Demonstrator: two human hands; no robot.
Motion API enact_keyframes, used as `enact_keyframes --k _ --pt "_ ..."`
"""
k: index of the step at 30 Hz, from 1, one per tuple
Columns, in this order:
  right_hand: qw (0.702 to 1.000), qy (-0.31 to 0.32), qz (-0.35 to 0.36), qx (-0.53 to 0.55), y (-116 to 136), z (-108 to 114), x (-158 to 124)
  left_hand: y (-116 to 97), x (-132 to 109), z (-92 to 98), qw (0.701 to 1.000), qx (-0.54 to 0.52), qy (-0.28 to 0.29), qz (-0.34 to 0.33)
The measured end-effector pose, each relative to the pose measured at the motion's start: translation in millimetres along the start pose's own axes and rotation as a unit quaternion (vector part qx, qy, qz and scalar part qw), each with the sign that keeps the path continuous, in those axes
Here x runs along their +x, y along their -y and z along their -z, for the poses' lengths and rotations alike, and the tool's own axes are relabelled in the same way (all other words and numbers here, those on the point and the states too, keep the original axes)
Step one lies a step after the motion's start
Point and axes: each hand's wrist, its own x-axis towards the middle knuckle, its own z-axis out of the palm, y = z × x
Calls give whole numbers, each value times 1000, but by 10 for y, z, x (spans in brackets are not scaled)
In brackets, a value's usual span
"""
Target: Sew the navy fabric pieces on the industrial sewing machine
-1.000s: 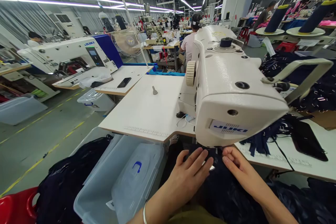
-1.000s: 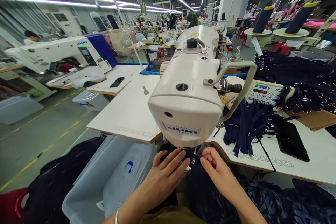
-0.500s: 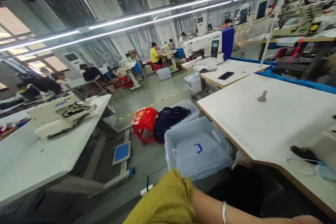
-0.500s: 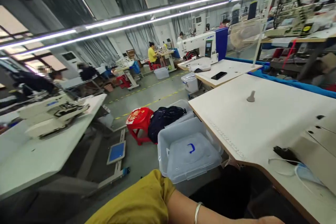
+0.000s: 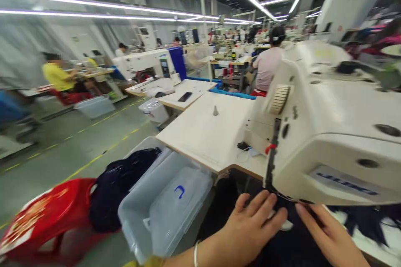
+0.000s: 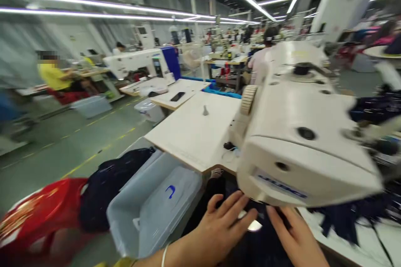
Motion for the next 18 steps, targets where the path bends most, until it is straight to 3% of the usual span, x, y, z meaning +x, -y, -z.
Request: enact_keyframes --k 6,13,18 --pt "998 59 2 16 196 50 63 -88 -13 -273 997 -47 -65 23" --pt "993 119 -17 0 265 103 127 -96 -21 -254 997 -54 -53 32" --pt "991 130 -24 -23 253 102 146 -104 -21 -252 996 -56 -57 36"
